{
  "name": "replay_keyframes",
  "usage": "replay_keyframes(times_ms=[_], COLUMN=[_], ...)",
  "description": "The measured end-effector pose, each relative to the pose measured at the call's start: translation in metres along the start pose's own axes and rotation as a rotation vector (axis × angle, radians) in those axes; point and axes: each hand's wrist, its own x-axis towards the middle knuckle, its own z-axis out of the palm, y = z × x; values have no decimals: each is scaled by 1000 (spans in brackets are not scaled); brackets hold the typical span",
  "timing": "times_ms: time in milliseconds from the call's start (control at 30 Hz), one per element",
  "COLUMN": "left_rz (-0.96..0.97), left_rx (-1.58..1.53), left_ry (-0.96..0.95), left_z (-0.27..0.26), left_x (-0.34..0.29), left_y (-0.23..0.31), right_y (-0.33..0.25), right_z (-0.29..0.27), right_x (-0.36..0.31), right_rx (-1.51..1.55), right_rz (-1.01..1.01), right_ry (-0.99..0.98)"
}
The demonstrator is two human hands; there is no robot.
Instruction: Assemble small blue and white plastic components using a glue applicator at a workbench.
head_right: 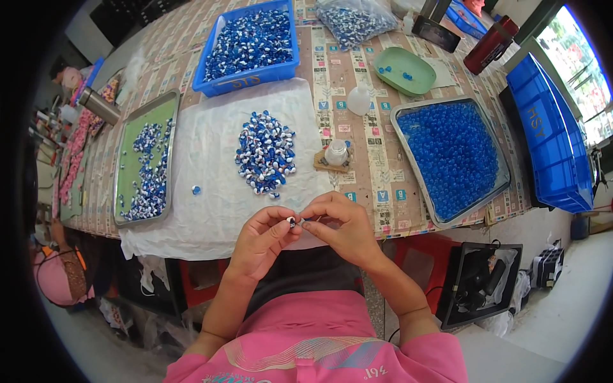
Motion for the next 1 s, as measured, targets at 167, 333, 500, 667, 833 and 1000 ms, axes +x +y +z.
replay_keyframes(times_ms=[167,333,500,667,833,1000], left_rz=[-21,-28,-31,-52,-73,-80], left_rx=[0,-18,-52,-107,-125,-145], left_ry=[14,14,-1,-4,-7,-6], left_z=[-1,-3,-3,-3,-4,-7], left_x=[-1,-1,-1,-2,-4,-6], left_y=[2,4,3,3,5,6], right_y=[-4,4,9,3,4,6], right_z=[1,1,0,3,4,6], right_x=[2,3,3,3,3,5], right_rx=[-36,93,201,290,280,164], right_rz=[-5,54,60,176,181,99], right_ry=[2,-4,-27,-20,-4,14])
